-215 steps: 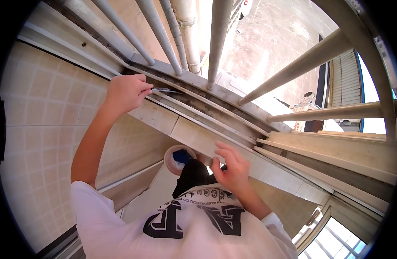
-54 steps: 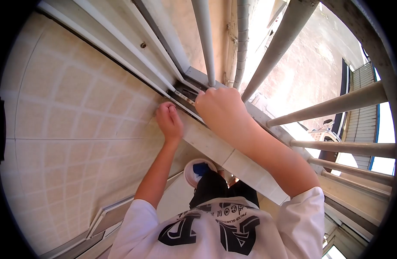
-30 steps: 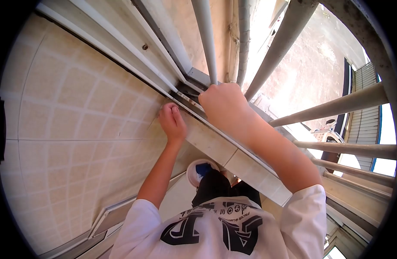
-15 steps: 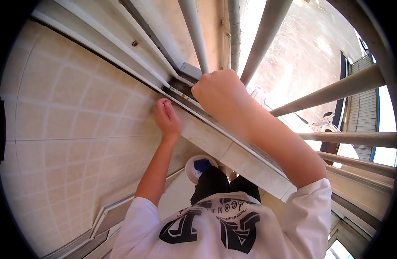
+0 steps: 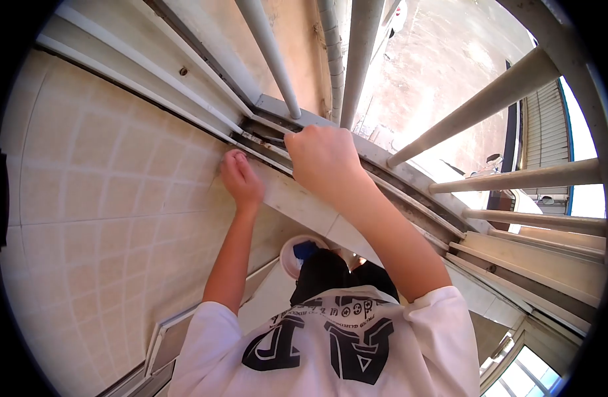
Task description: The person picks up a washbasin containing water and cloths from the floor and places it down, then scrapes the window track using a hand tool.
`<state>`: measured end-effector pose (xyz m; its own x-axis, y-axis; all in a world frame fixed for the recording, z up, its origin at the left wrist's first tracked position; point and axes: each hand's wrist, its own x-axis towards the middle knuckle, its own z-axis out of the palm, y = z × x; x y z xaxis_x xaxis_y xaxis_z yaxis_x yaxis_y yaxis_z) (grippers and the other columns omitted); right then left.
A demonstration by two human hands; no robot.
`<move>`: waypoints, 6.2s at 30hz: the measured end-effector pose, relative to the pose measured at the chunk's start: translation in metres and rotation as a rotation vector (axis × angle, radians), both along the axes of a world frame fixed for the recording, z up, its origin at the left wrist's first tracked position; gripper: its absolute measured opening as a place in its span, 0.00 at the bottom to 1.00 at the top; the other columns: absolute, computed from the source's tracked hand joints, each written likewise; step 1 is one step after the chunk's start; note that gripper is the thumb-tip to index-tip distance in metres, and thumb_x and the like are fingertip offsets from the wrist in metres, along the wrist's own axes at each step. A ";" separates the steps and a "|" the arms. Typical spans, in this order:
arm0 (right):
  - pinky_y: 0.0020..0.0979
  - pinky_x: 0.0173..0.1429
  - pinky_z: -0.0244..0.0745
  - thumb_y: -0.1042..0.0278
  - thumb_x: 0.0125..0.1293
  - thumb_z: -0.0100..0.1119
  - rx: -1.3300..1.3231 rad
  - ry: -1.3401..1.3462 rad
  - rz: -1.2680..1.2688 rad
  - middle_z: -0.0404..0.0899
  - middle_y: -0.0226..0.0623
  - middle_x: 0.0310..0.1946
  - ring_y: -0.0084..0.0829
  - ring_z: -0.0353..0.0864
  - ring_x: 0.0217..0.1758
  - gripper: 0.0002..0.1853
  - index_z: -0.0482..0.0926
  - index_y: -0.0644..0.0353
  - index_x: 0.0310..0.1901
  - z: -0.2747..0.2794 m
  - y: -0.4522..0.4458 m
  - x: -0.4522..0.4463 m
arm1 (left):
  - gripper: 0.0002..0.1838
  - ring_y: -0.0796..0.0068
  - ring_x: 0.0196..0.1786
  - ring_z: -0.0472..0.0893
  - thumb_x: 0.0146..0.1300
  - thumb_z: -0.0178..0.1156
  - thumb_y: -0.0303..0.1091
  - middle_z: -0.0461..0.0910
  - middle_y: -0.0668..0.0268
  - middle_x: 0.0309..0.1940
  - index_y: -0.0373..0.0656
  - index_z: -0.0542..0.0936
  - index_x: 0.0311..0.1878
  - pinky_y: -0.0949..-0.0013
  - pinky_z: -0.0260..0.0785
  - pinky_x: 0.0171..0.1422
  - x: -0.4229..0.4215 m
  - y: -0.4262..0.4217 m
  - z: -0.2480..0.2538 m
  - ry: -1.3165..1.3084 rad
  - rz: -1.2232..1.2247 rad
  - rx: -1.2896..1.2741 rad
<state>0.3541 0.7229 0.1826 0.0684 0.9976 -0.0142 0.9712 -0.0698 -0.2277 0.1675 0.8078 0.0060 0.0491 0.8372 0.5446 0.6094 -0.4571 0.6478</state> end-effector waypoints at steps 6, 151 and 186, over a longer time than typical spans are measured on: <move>0.45 0.36 0.80 0.72 0.60 0.61 -0.192 -0.023 -0.053 0.86 0.43 0.28 0.48 0.87 0.33 0.20 0.89 0.51 0.55 -0.010 -0.012 0.007 | 0.12 0.51 0.44 0.78 0.79 0.49 0.38 0.81 0.60 0.37 0.42 0.78 0.44 0.51 0.67 0.51 -0.003 0.002 0.001 0.002 -0.030 0.032; 0.37 0.25 0.68 0.77 0.52 0.63 0.026 -0.064 -0.144 0.75 0.29 0.27 0.36 0.77 0.22 0.27 0.88 0.46 0.56 -0.002 -0.184 0.039 | 0.14 0.45 0.47 0.77 0.79 0.49 0.44 0.82 0.56 0.41 0.44 0.78 0.46 0.45 0.64 0.52 0.000 0.004 -0.001 0.128 0.005 0.006; 0.39 0.26 0.69 0.78 0.57 0.66 0.013 -0.001 -0.206 0.73 0.30 0.23 0.38 0.78 0.24 0.23 0.91 0.43 0.53 0.006 -0.191 0.050 | 0.15 0.50 0.49 0.78 0.81 0.47 0.44 0.82 0.59 0.41 0.45 0.79 0.50 0.50 0.65 0.55 -0.004 0.006 -0.005 0.172 0.008 -0.004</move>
<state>0.4044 0.5317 0.1881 0.2713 0.9625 -0.0011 0.9369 -0.2643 -0.2290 0.1634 0.8134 0.0013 0.1350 0.8402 0.5253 0.7149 -0.4496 0.5355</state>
